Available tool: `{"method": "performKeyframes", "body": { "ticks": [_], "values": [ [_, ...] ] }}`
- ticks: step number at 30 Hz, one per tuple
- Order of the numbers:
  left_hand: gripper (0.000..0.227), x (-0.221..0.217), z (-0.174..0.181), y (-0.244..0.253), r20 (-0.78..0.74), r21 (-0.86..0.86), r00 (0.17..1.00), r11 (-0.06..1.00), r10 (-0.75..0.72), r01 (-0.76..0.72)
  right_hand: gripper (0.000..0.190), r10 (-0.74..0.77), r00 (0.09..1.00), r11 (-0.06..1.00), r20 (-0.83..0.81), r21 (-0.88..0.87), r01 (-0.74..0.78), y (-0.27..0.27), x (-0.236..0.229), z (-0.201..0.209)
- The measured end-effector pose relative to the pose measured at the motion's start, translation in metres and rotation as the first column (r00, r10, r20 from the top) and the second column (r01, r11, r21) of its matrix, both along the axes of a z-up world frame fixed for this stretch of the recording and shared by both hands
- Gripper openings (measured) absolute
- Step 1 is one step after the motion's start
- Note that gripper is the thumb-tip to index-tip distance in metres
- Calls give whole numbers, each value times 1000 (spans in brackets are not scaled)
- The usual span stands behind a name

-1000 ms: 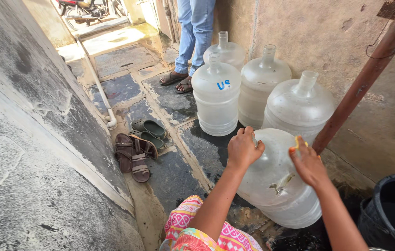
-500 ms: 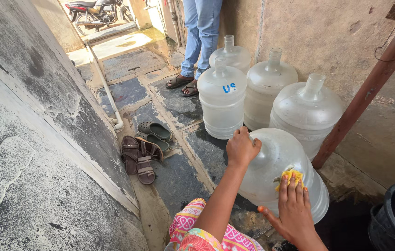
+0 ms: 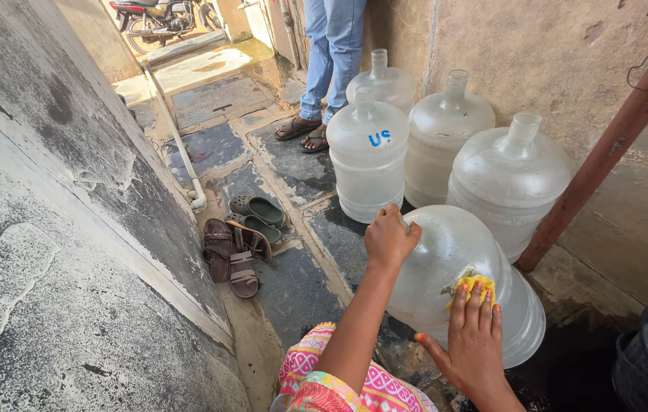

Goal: The person wipes the exterior of large plastic jugs with a yellow sponge and pours a liquid from a small bowl into one of the jugs.

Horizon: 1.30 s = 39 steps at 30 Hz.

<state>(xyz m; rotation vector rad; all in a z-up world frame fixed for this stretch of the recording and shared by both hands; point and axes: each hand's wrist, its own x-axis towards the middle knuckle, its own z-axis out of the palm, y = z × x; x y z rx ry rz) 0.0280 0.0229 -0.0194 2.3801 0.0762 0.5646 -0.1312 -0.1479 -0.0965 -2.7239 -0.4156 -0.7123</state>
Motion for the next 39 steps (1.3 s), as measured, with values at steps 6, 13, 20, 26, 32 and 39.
{"method": "performKeyframes", "body": {
  "ticks": [6, 13, 20, 26, 32, 39],
  "values": [
    [38, -2, 4, -1, 53, 42, 987, 988, -149, 147, 104, -85, 996, 984, -19, 154, 87, -23, 49, 17],
    [33, -8, 3, -5, 50, 24, 985, 986, -165, 164, 112, 112, 888, 793, -445, 578, 190, -93, 115, 9],
    [36, -4, -6, 14, 32, 13, 997, 998, -64, 64, 117, -4, 769, 810, -639, 449, 378, -139, 83, -91],
    [37, -1, -8, 24, 24, 27, 1000, 1000, 1, -2, 120, 195, 752, 656, -630, 654, 377, -131, 84, -76],
    [39, 2, -5, 20, -31, 27, 1000, 1000, 2, -1, 120, 341, 900, 780, -270, 616, -110, -79, 72, -22],
    [38, 0, -7, 33, -19, 17, 999, 999, -34, 34, 122, 118, 889, 879, -442, 463, 114, -93, 86, -61]
  ]
}}
